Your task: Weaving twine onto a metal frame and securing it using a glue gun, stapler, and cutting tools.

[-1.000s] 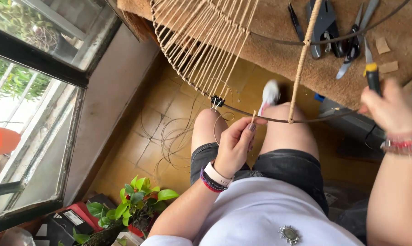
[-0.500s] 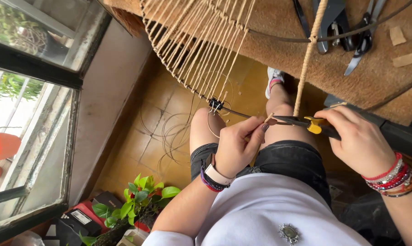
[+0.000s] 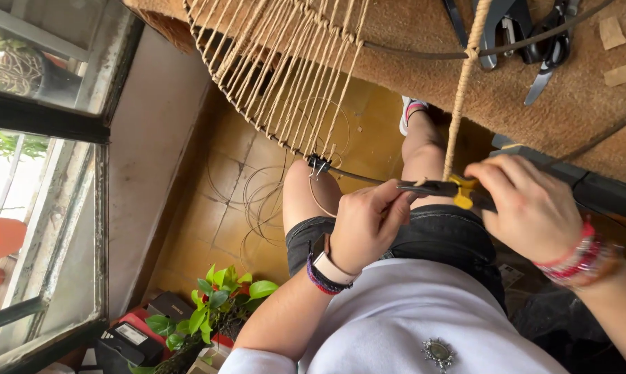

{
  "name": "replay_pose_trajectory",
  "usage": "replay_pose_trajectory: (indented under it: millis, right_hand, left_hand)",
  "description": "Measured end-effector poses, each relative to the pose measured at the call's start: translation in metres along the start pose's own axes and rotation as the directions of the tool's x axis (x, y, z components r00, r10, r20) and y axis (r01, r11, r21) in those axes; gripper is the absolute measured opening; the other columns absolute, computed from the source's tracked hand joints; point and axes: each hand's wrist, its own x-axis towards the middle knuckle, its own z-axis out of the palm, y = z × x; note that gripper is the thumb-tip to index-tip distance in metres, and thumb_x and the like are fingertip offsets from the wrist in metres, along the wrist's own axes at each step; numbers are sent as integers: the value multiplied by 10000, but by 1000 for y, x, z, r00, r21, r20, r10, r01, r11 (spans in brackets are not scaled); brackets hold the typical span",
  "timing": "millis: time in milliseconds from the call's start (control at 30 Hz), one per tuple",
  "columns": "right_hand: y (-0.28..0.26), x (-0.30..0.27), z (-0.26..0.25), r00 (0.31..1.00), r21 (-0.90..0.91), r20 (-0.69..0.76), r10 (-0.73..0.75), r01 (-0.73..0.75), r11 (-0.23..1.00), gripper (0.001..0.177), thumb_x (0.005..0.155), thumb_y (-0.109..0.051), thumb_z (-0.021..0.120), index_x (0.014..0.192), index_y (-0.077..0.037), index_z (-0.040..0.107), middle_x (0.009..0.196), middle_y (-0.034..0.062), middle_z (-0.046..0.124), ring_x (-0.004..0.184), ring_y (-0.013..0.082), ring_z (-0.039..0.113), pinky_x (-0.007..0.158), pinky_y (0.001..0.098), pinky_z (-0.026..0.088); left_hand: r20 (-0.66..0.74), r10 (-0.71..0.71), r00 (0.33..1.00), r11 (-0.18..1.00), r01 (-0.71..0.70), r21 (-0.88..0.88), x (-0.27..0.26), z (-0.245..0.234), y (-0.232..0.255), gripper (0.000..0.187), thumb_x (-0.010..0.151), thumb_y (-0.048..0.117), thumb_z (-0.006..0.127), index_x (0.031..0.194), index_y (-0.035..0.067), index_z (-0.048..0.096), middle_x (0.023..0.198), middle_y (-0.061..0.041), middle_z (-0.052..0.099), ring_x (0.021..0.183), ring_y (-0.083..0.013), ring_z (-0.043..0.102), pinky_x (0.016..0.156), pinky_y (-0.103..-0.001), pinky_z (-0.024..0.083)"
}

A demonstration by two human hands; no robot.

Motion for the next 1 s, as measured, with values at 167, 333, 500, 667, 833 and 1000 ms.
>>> replay_pose_trajectory:
  millis: [167,333,500,667,833,1000]
  right_hand:
    - [10,6,21,993,-234,-121,0,-29,972,471,653,-122,749,1112,-198,684,1047,-33,699,940,226,724,665,408,581]
    - [2,8,10,997,-13,-60,38,-39,999,651,648,9,746,1281,-77,620,1174,112,600,1090,328,632,987,448,523]
    - [12,1,29,991,-209,-135,21,-49,977,430,728,-183,769,1146,-169,671,1083,-19,698,958,225,727,693,408,586]
    - [8,12,17,996,89,-74,50,-43,995,649,654,74,726,1279,-73,624,1165,128,590,1061,347,639,984,470,521]
    - [14,4,22,994,-55,-95,48,-54,997,628,657,-12,732,1266,-123,627,1138,58,617,1024,298,663,845,455,549]
    - [14,5,20,986,-115,-155,61,-79,990,498,666,-79,713,1154,-171,676,1087,-25,687,947,242,710,738,423,581]
  left_hand:
    - [-19,-121,993,992,120,-28,5,4,-2,345,1057,283,476,735,185,553,617,28,625,552,-211,625,609,-344,463]
    - [-58,-93,994,996,94,8,3,10,-5,292,1052,267,481,784,163,529,600,17,600,547,-245,606,577,-370,437]
    - [-53,-50,997,997,53,56,2,14,-4,178,1051,240,482,992,126,605,628,-12,615,572,-279,616,559,-398,436]
    - [-35,-52,998,994,55,96,7,11,-6,153,1028,227,512,958,113,586,616,-98,589,579,-347,593,567,-436,423]
    - [-38,-23,999,992,27,124,6,14,-1,118,1014,196,514,1047,110,588,600,-110,563,587,-375,573,560,-458,419]
    - [-15,-17,1000,994,19,108,9,14,-3,151,1013,191,512,1101,109,603,630,-124,594,616,-381,601,577,-461,437]
